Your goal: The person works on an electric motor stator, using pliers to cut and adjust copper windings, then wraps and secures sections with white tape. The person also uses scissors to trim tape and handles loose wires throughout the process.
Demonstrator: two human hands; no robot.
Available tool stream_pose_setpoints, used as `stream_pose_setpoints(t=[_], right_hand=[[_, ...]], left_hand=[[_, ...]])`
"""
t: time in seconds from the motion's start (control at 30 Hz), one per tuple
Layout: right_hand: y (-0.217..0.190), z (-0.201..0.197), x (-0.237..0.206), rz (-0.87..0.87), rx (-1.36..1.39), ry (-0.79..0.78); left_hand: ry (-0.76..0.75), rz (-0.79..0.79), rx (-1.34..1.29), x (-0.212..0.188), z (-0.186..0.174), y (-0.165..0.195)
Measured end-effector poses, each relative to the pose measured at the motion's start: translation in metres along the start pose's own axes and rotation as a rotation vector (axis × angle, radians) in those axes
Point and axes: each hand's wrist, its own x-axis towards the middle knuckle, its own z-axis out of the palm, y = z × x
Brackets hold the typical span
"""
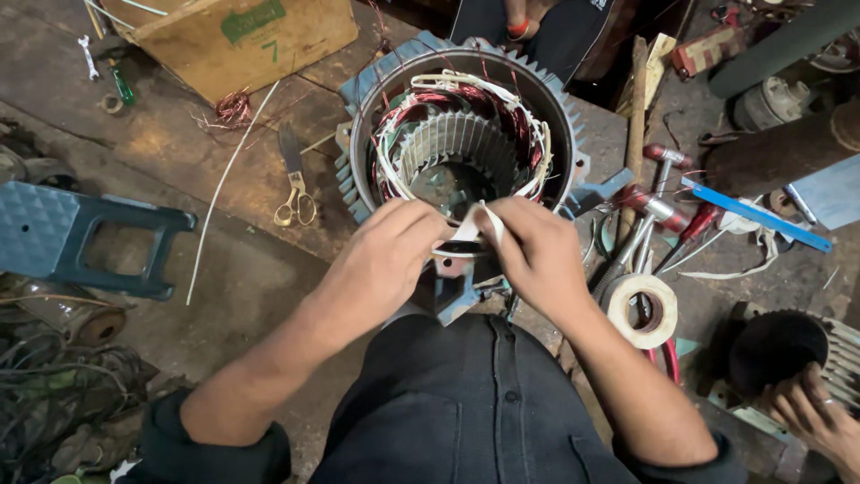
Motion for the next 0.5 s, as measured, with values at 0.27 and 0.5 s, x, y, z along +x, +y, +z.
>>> stream_pose_setpoints(t=[0.27,0.5], right_hand=[[0.002,-0.007,0.034,-0.102,-0.117,-0.202],[-0.002,-0.005,0.028,0.051,-0.107,-0.193]], left_hand=[[0.044,0.088,0.190,-0.008,0.002,0.004],[0.072,0.249,0.108,-0.003,0.005,-0.014]])
